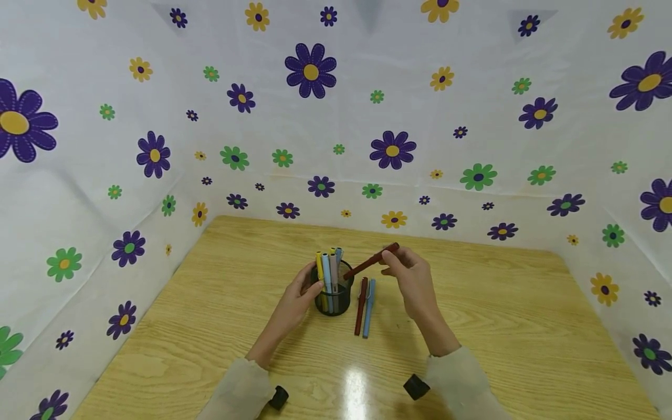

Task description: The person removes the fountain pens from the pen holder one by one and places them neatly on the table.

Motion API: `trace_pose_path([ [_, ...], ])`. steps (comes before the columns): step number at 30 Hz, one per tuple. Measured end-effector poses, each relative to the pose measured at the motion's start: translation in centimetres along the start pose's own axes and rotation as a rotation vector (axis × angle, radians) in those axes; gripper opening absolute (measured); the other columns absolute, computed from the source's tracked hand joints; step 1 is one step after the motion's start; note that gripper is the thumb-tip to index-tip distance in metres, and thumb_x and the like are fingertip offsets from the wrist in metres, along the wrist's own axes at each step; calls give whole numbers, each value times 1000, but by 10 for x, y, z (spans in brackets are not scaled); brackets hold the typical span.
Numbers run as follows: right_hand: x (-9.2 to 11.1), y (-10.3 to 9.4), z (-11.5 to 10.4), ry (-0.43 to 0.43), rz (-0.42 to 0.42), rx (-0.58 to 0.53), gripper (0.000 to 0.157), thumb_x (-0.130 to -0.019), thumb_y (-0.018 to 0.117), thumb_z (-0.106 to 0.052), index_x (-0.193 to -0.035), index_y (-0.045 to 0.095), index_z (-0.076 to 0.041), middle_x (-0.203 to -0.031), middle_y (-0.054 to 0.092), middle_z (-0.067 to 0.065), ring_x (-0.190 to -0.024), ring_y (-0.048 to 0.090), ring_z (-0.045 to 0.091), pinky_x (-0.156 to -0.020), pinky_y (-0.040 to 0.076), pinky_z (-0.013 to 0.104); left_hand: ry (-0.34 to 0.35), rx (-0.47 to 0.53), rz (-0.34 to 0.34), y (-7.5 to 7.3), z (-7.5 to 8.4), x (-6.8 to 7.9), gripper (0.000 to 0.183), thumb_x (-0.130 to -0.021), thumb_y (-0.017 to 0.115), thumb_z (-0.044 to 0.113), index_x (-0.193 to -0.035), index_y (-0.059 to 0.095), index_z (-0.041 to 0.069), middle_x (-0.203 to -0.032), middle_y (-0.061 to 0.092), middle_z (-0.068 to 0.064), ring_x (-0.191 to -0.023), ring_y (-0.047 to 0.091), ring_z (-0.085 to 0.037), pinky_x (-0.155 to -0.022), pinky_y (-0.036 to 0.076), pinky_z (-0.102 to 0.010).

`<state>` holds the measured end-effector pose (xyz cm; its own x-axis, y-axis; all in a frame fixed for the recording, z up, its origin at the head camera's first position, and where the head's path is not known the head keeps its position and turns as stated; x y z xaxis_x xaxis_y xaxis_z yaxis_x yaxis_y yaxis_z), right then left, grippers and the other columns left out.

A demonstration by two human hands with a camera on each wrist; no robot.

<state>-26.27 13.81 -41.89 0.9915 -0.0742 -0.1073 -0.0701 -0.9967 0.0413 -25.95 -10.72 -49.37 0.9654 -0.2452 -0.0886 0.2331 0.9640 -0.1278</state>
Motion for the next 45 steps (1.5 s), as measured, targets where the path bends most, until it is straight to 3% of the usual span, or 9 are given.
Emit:
trace_pose_path([
  [9,1,-22,-6,19,19,-74,34,-105,64,-18,-118,61,13,-115,66,11,-103,67,22,-90,59,34,0,-14,4,1,2,1,65,-110,54,25,-164,24,4,-162,34,-23,-148,35,-38,-119,33,-55],
  [21,7,-65,-11,64,62,-17,47,-105,65,-30,-129,58,10,-117,65,5,-106,66,16,-92,57,28,-1,-26,7,0,1,1,65,-110,54,25,-164,24,5,-164,31,-23,-149,34,-39,-119,32,-54],
  [28,15,-81,-17,55,65,-1,37,-104,66,-30,-120,64,3,-122,64,7,-105,66,14,-92,57,27,6,-26,1,0,2,1,65,-110,54,23,-164,24,4,-164,31,-23,-149,33,-39,-119,32,-55],
  [45,26,-99,-19,41,7,113,44,-105,65,-31,-122,63,9,-105,71,-2,-101,65,16,-89,57,25,7,-18,9,0,2,1,64,-111,53,23,-164,24,4,-165,29,-23,-150,32,-38,-120,31,-54],
])
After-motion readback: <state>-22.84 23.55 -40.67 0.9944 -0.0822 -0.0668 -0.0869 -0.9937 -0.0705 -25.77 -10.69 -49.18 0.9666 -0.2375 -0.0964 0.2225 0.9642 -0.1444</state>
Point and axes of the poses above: each hand's wrist, its own x-axis away from the middle knuckle, its own y-axis out of the palm, z = x × y, the point moved 7 cm from there along -x, towards the middle knuckle
